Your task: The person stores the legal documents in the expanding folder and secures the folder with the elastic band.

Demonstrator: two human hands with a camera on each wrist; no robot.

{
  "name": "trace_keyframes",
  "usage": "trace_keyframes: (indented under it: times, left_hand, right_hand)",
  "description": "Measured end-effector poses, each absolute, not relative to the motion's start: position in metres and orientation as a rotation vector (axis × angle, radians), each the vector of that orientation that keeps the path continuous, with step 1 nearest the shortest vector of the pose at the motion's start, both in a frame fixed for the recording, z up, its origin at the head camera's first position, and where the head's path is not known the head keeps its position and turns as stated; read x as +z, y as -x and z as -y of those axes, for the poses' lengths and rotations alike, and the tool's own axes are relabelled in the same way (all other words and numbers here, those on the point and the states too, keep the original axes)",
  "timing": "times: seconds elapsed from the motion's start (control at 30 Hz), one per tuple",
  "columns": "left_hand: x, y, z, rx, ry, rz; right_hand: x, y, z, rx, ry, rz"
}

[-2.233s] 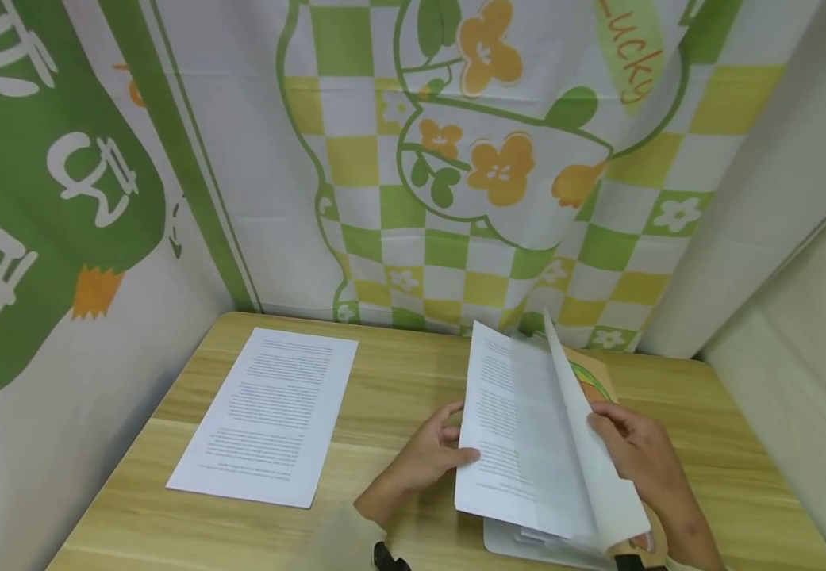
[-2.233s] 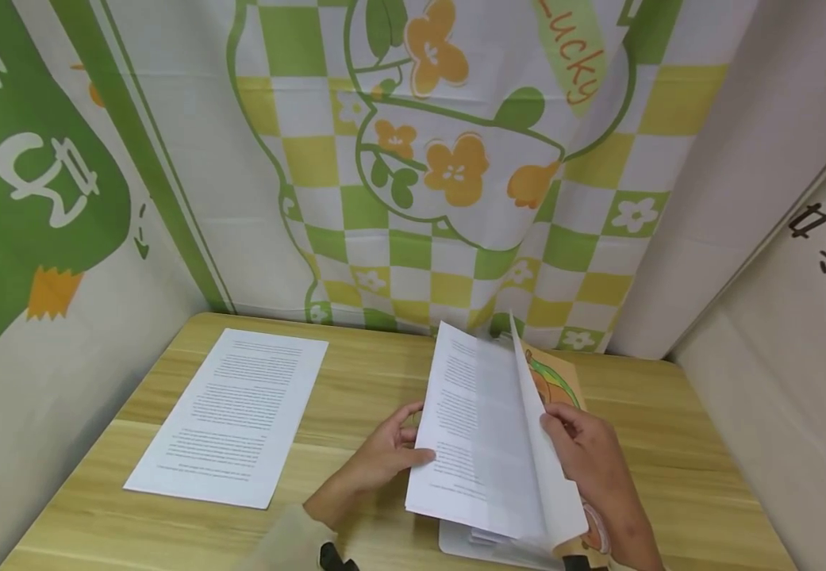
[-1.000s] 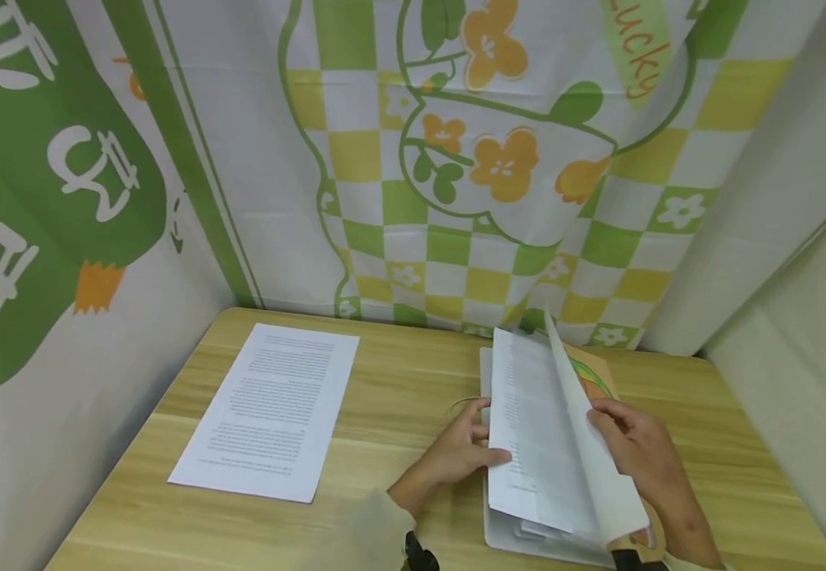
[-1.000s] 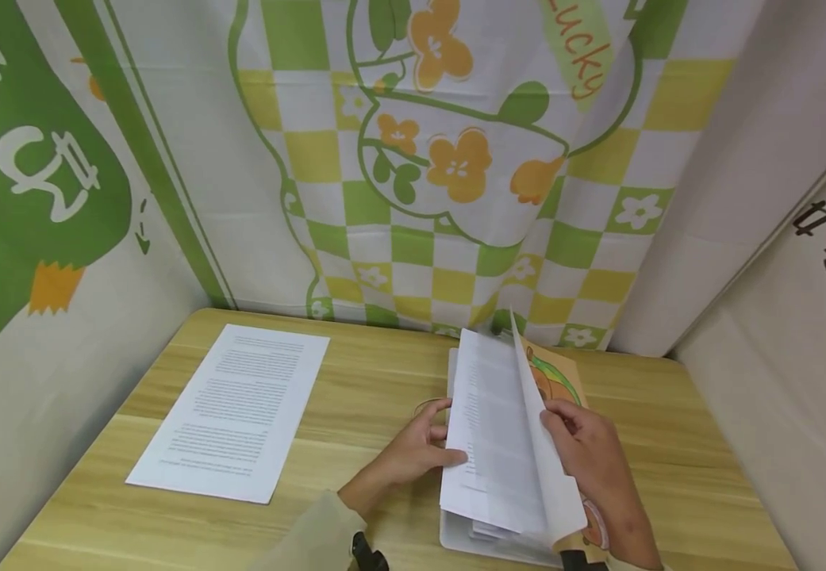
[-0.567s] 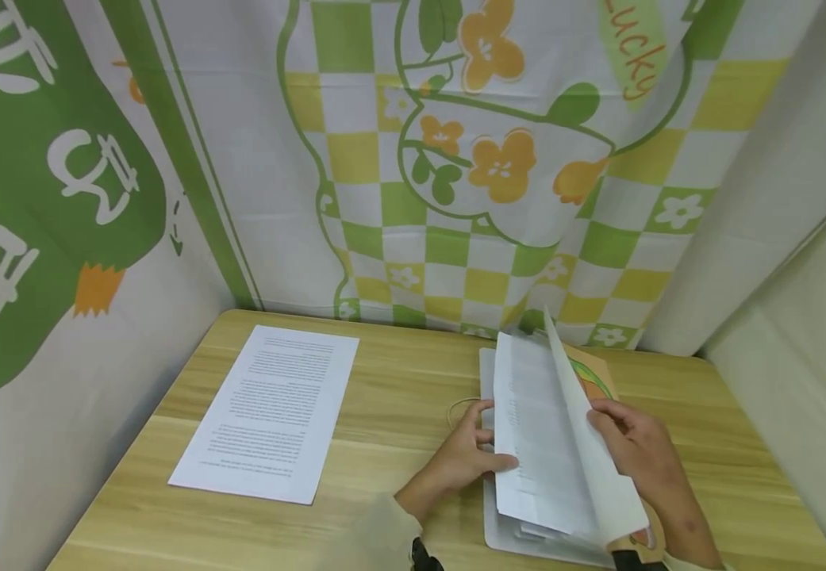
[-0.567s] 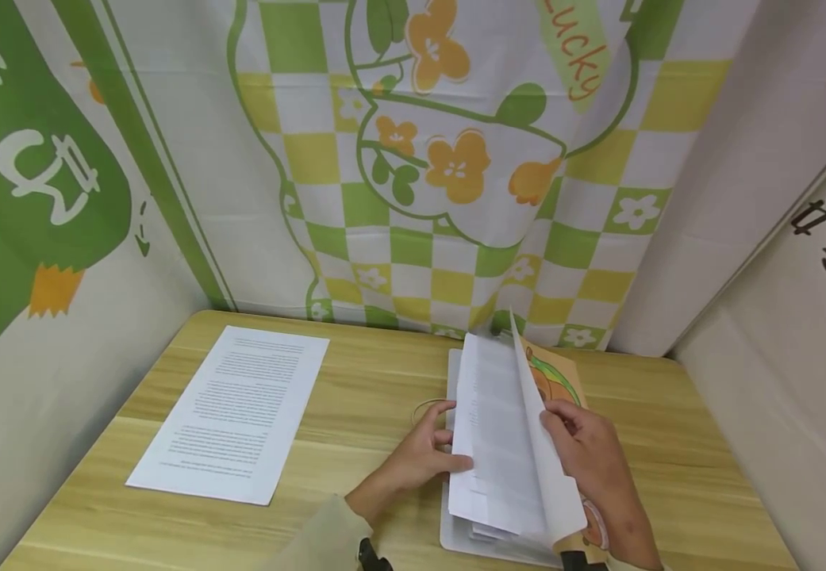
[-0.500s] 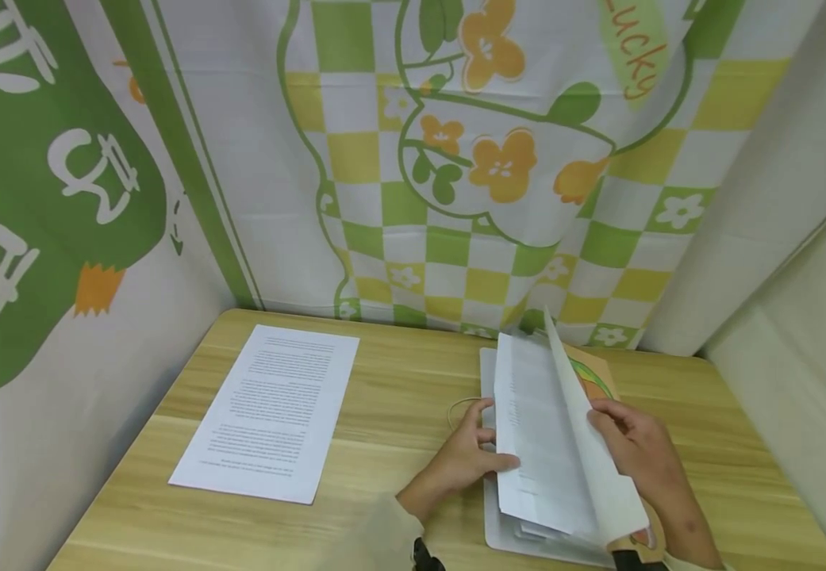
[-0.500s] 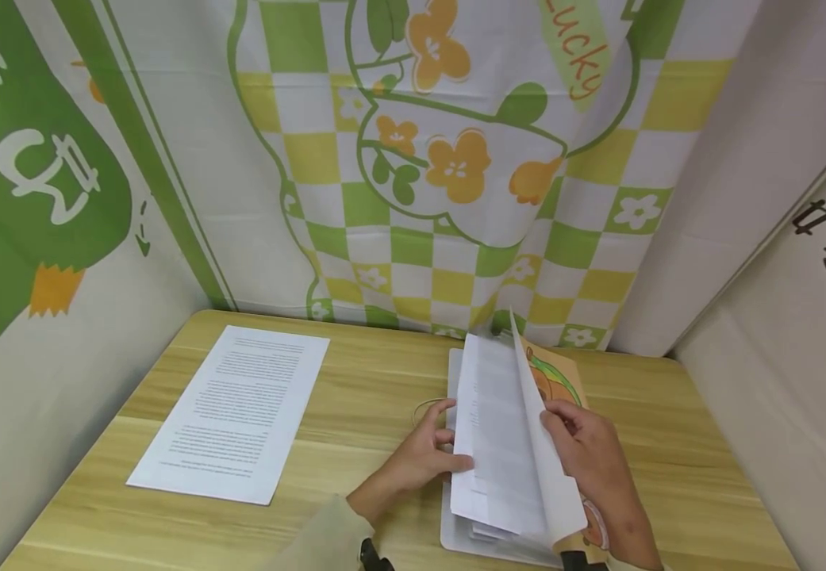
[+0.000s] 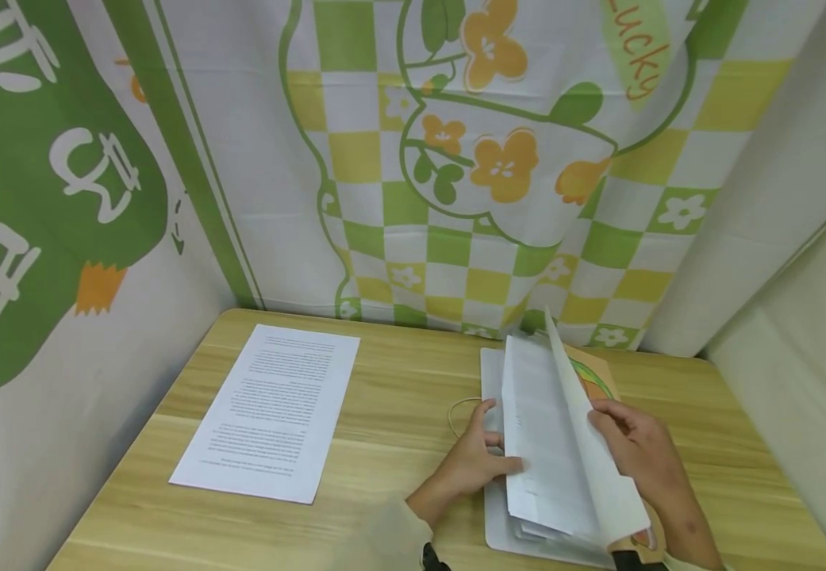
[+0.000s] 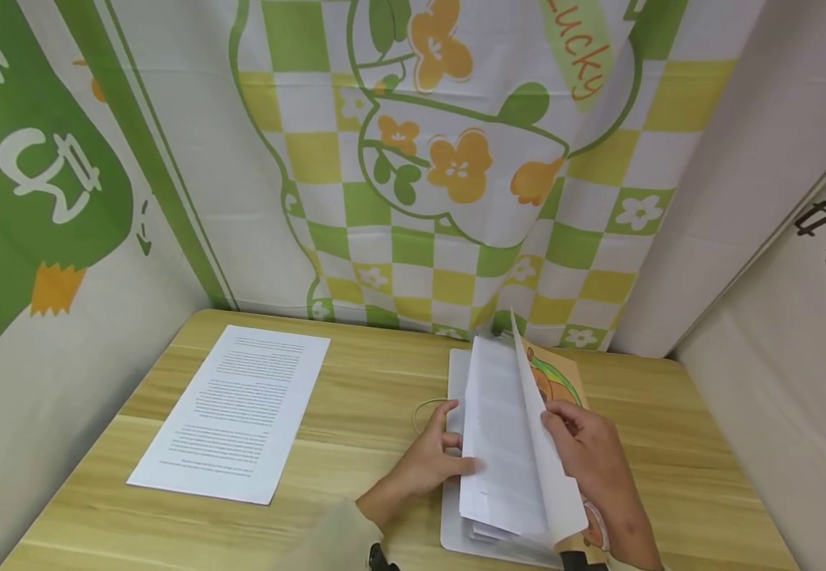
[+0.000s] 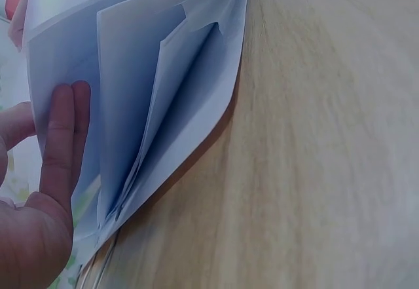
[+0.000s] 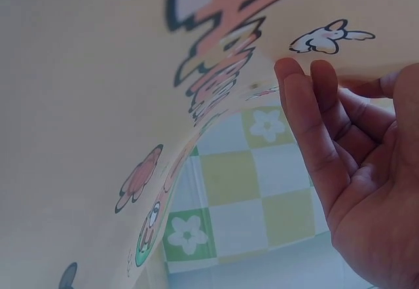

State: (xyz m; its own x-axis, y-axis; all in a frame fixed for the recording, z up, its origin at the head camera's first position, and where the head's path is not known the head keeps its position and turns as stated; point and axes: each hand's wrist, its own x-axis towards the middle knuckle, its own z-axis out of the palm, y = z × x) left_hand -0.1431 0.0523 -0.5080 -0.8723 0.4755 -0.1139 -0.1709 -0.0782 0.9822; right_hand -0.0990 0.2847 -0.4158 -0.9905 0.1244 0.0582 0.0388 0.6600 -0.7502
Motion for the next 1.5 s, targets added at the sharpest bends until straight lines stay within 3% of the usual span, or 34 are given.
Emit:
trace_keyframes:
  times: [0.7,1.5]
  left_hand:
    - [-0.511,0.139,-0.060,2.056,-0.286,-1.659]
    - [-0.505,0.138,-0.048,1.974,-0.413,-1.663]
  right_hand:
    - [-0.416,0.101,-0.284,1.239,0.119,2.740]
    - [-0.417,0.100,-0.284,1.216,0.134,2.773]
